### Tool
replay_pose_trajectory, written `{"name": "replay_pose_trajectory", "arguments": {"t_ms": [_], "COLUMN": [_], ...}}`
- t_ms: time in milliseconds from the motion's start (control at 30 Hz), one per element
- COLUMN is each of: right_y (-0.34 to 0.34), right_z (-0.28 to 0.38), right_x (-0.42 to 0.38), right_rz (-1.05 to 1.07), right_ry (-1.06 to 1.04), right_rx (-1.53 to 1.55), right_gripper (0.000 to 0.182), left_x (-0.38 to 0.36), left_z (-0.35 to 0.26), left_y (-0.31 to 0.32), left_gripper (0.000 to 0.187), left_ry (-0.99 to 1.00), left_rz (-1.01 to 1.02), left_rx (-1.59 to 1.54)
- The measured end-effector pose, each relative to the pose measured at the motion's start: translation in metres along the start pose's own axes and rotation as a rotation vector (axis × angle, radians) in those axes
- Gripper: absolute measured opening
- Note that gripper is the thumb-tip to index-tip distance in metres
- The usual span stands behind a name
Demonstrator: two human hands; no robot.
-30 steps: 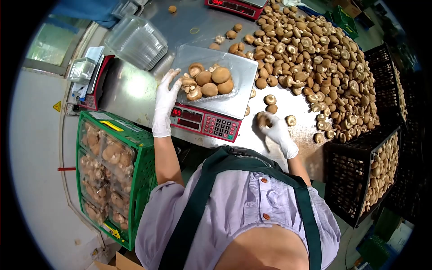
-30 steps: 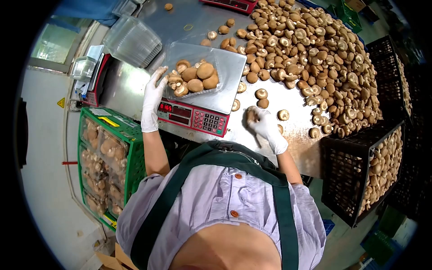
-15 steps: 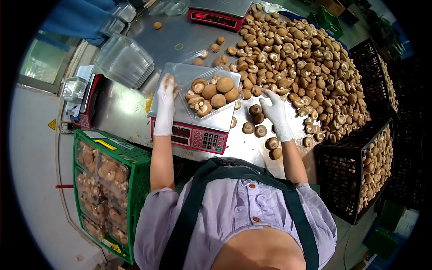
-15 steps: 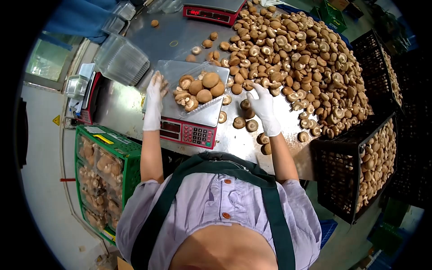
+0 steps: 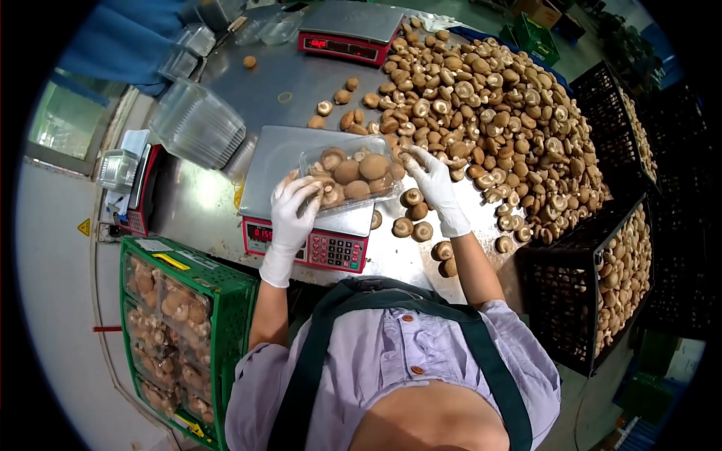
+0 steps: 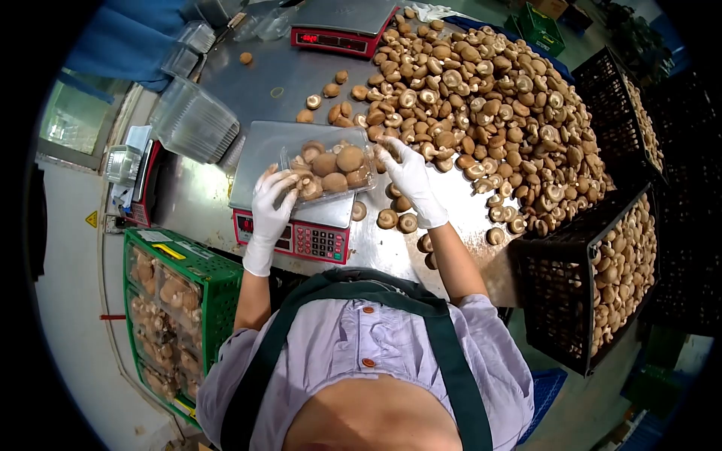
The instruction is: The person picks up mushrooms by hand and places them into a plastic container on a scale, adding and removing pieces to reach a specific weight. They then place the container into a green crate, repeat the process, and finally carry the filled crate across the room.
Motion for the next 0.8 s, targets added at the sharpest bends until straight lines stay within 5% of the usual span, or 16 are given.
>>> {"name": "replay_pose_trajectory", "arguments": {"t_ms": [67,133,200,300,367,433,700,800], "right_y": [0.006,0.018,0.021,0.025,0.031,0.029,0.019,0.013], "right_z": [0.0,-0.03,-0.044,-0.052,-0.037,-0.033,-0.033,0.003], "right_x": [-0.012,-0.017,-0.023,-0.032,-0.036,-0.049,-0.076,-0.09], "right_rz": [0.154,0.27,0.313,0.339,0.368,0.362,0.162,0.118], "right_ry": [0.163,0.27,0.368,0.407,0.316,0.454,-0.036,-0.395], "right_rx": [-0.263,-0.207,-0.151,-0.007,0.267,0.243,-0.063,-0.163], "right_gripper": [0.047,0.043,0.039,0.031,0.023,0.023,0.024,0.024], "left_x": [-0.023,-0.04,-0.081,-0.088,-0.083,-0.084,-0.109,-0.089], "left_z": [0.011,0.013,0.062,0.055,0.054,0.053,0.045,0.007], "left_y": [0.0,-0.001,0.041,0.06,0.056,0.059,0.051,0.02], "left_gripper": [0.031,0.035,0.035,0.028,0.019,0.018,0.02,0.035], "left_ry": [-0.174,-0.23,-0.922,-1.13,-1.092,-1.06,-0.853,-0.507], "left_rz": [-0.142,-0.229,-0.106,0.06,-0.012,-0.009,0.011,-0.02], "left_rx": [-0.055,-0.035,-0.651,-0.92,-0.911,-0.949,-0.657,-0.294]}}
Point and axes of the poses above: each hand's wrist, its own x-axis towards the middle knuckle, its own y-axis out of the palm, z = x × y, the point moved 10 cm from there along x, towards the middle knuckle
